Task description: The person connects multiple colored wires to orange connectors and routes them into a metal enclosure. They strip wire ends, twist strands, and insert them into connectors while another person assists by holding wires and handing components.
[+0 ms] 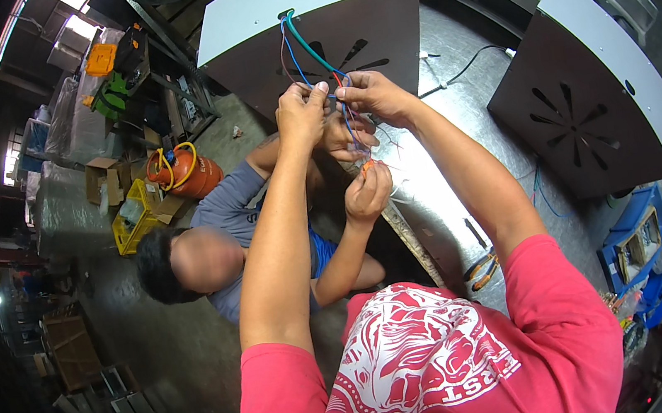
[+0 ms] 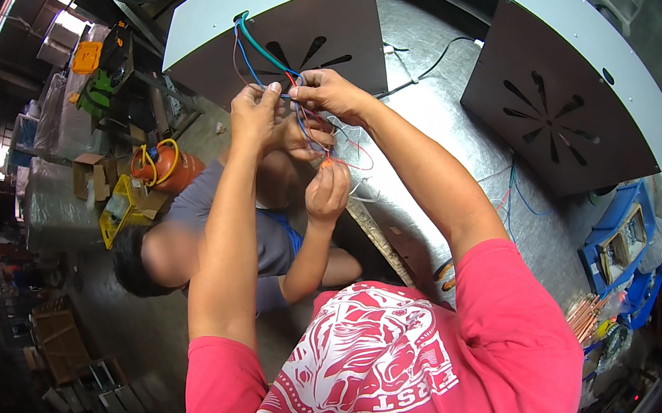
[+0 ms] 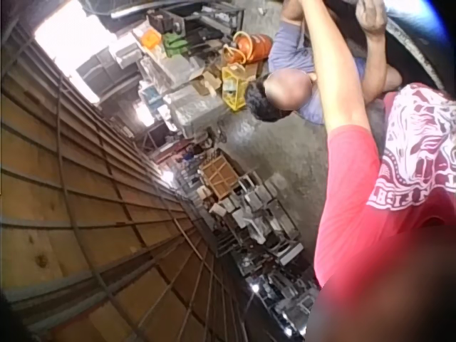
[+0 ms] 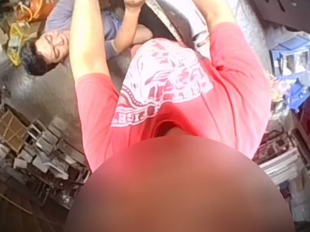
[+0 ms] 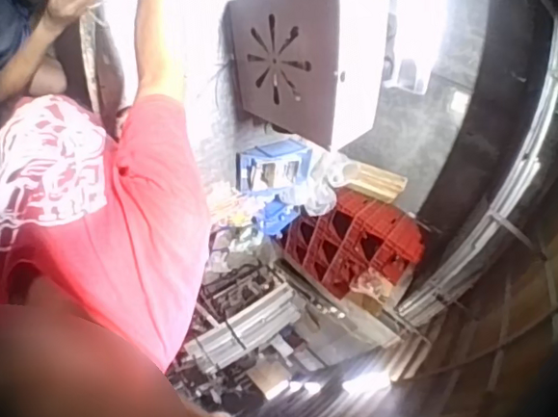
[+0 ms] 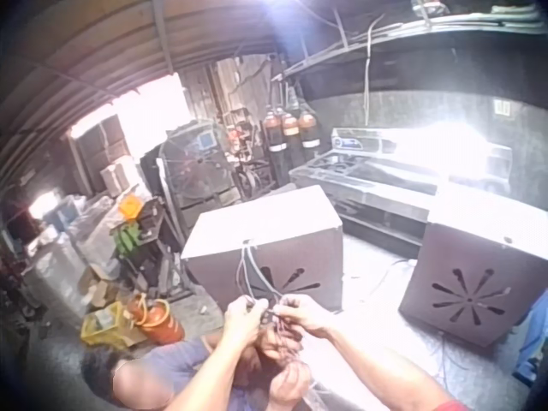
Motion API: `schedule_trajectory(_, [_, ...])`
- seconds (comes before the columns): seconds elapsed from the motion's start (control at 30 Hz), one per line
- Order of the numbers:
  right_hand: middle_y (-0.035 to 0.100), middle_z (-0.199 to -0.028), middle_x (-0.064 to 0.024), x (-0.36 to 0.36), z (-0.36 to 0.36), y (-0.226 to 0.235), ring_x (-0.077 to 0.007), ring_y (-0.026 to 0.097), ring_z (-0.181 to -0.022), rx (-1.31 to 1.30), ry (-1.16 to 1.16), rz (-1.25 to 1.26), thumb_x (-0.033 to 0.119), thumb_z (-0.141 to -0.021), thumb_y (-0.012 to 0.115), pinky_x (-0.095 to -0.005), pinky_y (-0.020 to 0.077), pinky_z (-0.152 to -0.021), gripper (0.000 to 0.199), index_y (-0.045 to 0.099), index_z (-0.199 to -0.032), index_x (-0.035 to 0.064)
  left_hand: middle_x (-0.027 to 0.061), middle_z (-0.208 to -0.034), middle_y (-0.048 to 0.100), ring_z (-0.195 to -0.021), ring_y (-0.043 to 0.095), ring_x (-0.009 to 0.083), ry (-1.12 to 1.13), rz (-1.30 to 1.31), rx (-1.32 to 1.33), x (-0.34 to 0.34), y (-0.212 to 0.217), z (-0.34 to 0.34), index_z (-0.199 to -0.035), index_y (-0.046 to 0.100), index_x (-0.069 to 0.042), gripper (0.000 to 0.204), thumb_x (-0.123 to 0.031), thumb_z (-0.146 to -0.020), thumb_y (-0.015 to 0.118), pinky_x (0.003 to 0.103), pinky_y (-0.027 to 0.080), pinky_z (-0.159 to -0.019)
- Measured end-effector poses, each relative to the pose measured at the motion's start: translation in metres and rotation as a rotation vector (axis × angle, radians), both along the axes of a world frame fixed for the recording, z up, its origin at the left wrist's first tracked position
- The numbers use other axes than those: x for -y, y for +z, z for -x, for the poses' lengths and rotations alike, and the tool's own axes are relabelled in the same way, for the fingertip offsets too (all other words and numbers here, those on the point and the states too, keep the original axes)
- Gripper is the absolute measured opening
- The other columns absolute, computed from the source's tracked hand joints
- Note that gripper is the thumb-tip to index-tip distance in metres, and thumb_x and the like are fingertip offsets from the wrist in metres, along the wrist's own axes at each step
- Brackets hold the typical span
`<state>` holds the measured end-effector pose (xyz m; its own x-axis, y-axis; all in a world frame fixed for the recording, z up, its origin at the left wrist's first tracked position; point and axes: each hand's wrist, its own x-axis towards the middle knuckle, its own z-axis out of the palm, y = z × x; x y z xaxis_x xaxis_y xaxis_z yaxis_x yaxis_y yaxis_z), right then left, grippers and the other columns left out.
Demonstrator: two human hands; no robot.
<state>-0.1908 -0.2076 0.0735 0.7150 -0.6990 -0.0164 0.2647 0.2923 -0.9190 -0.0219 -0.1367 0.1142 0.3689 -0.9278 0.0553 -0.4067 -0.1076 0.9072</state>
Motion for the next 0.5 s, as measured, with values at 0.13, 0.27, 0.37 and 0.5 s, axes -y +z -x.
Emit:
schedule_trajectory(0.13, [0.065,-0.083,0.0000,-0.0019,-0.0008,-0.0029,-0.0064,0.056,-0.072,0.006,-0.008,0.060,0.022,-0.095,0.072,-0.0217,0.0454,-0.067,0.017,0.065,-0.094,0.0072,0.0061,-0.078,0.069,-0.066,0.065,0.0108,-0.020,0.014,-0.061,-0.0005,-0.0005,0.0015,-0.091,0.065,0.000,0.026,-0.026,-0.096,0.071,0.025,0.053,-0.058])
schedule_trajectory(0.27, [0.064,-0.082,0.0004,-0.0023,-0.0019,-0.0053,-0.0066,0.056,-0.074,-0.020,-0.027,0.095,0.024,-0.095,0.072,-0.0232,0.0459,-0.069,0.019,0.066,-0.095,0.0066,0.0061,-0.082,0.070,-0.069,0.066,0.0111,-0.078,-0.037,-0.178,-0.0026,-0.0009,0.0007,-0.096,0.065,-0.001,0.023,-0.023,-0.097,0.070,0.025,0.055,-0.061])
schedule_trajectory(0.37, [0.064,-0.081,0.0001,-0.0011,-0.0019,-0.0066,-0.0068,0.056,-0.074,-0.038,-0.057,0.157,0.024,-0.095,0.073,-0.0236,0.0458,-0.067,0.020,0.066,-0.095,0.0057,0.0058,-0.084,0.070,-0.072,0.067,0.0115,-0.125,-0.021,-0.213,-0.0039,-0.0025,0.0019,-0.099,0.065,-0.001,0.020,-0.021,-0.097,0.069,0.025,0.055,-0.062])
schedule_trajectory(0.5, [0.064,-0.080,-0.0008,-0.0007,-0.0007,-0.0040,-0.0072,0.056,-0.072,-0.087,-0.070,0.211,0.023,-0.095,0.072,-0.0242,0.0460,-0.065,0.020,0.065,-0.094,0.0041,0.0053,-0.085,0.070,-0.074,0.069,0.0124,-0.113,-0.038,-0.212,-0.0043,-0.0053,0.0039,-0.100,0.065,-0.001,0.017,-0.018,-0.098,0.068,0.025,0.055,-0.063])
